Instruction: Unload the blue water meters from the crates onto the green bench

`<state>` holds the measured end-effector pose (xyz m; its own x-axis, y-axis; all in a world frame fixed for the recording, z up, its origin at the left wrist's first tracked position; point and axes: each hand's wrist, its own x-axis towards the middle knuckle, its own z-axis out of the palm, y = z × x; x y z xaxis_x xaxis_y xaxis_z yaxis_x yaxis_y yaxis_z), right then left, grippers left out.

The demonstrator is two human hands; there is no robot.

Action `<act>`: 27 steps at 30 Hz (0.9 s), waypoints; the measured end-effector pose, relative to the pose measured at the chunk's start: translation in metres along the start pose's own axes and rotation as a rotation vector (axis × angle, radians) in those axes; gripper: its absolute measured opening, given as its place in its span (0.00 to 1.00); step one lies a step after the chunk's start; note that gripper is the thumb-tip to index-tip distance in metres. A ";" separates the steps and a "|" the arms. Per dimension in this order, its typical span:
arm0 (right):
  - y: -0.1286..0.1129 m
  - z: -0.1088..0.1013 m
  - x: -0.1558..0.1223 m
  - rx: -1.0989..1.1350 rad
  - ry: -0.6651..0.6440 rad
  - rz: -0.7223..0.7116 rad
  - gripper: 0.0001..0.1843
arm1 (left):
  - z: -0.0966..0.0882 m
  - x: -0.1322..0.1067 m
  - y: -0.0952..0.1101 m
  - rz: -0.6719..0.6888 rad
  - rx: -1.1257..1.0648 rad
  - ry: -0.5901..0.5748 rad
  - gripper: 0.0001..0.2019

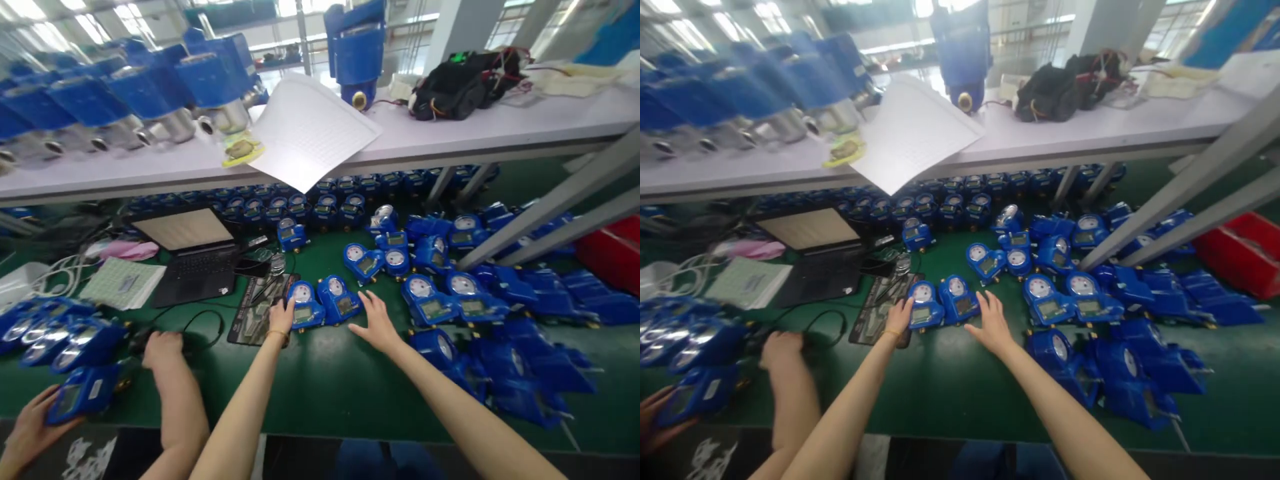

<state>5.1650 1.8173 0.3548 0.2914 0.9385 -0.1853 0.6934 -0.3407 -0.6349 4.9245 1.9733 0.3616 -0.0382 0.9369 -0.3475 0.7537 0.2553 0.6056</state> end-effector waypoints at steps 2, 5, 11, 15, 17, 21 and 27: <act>0.028 -0.031 -0.033 -0.085 0.129 0.092 0.43 | 0.000 -0.019 0.002 0.080 -0.017 0.093 0.29; 0.071 -0.068 -0.082 -0.244 0.127 0.322 0.51 | 0.023 -0.070 -0.001 0.216 -0.207 0.124 0.28; 0.103 -0.059 -0.131 -0.423 0.050 0.287 0.48 | 0.090 -0.167 -0.038 -0.074 -0.420 -0.031 0.24; 0.114 -0.042 -0.140 -0.439 0.156 0.120 0.44 | 0.093 -0.188 -0.077 -0.158 -0.498 -0.052 0.22; 0.114 -0.039 -0.132 -0.385 0.149 0.021 0.42 | 0.089 -0.187 -0.089 -0.256 -0.525 -0.086 0.18; 0.080 -0.026 -0.087 -0.192 0.128 -0.031 0.42 | 0.095 -0.176 -0.079 -0.292 -0.557 -0.138 0.13; 0.024 -0.019 -0.021 -0.085 0.271 0.097 0.35 | 0.119 -0.180 -0.019 -0.085 -0.456 -0.131 0.16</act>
<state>5.1880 1.7878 0.3573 0.5167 0.8557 -0.0278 0.7028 -0.4425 -0.5570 4.9954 1.7713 0.3277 0.0184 0.8778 -0.4788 0.3862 0.4354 0.8132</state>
